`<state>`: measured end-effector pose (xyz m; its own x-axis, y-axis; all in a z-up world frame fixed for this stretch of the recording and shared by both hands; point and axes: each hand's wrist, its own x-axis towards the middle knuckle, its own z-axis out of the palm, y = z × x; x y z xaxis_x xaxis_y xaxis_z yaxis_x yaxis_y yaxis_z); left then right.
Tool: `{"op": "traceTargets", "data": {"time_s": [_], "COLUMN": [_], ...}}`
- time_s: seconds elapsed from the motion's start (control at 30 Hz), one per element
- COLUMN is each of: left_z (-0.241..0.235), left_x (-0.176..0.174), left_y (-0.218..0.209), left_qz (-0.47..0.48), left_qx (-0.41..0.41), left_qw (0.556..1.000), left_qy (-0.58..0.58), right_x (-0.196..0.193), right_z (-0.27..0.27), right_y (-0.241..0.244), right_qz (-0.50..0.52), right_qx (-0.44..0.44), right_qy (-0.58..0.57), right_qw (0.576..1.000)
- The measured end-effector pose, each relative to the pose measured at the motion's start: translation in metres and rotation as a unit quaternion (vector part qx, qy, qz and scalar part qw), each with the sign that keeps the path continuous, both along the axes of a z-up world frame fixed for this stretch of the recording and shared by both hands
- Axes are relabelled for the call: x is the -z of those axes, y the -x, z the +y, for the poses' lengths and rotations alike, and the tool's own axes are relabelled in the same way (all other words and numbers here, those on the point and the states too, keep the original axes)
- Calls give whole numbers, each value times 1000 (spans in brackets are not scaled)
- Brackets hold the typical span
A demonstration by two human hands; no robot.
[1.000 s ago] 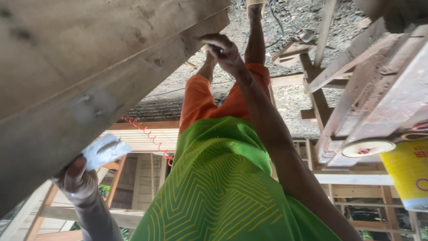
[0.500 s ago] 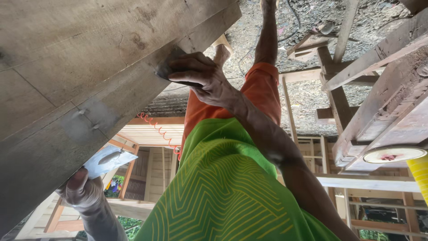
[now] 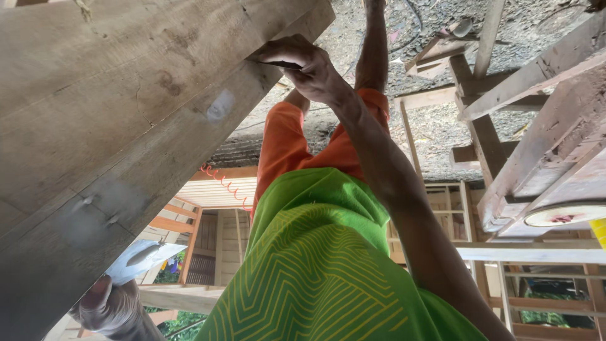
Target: The person sands a wooden frame using a sanding block, moving along the edges and surfaces of the frame. The person repeatedly rubs the sanding block against the wood to smooth it.
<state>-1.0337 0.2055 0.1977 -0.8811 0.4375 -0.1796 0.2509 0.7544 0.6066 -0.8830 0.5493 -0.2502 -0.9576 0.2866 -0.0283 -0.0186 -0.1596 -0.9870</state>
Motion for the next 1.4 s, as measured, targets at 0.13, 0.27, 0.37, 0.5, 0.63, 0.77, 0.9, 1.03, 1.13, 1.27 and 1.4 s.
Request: {"op": "traceTargets", "data": {"time_s": [0.13, 0.27, 0.37, 0.5, 0.63, 0.77, 0.9, 1.03, 1.13, 1.27, 1.4], "left_z": [-27, -40, -41, -45, -52, -42, -12, 18, 28, 20, 2], "left_x": [-2, 7, -2, -1, 0, 6, 11, 28, 17, 33, 23], "left_y": [-3, -6, -8, -2, 4, 6, 2, 9, 11, 18, 7], "left_qz": [-235, -221, -197, -228, -261, -91, -31, -108, 55, -132, -60], "left_qx": [-290, -265, -250, -270, -313, -122, -90, -157, 68, -184, -116], "left_qw": [914, 925, 937, 924, 899, 986, 995, 972, 996, 966, 984], "left_qy": [-161, -161, -143, -146, -160, -68, -39, -138, 14, -123, -120], "right_x": [-7, -30, -49, -44, -42, -84, -116, -98, -59, -2, -22], "right_z": [-16, -25, -23, -14, -29, -49, -30, 4, 12, 4, -26], "right_y": [0, -11, -35, -49, -16, -3, -28, -28, -15, 21, 27], "right_qz": [-74, 29, -31, -77, -95, -76, -121, -303, -484, -470, -431], "right_qx": [-13, 64, 44, 55, 87, 192, 102, -35, -146, -54, -87], "right_qy": [9, 66, 53, -2, -10, -114, -16, 74, 130, 185, 155], "right_qw": [997, 995, 997, 996, 992, 972, 987, 950, 853, 861, 885]}}
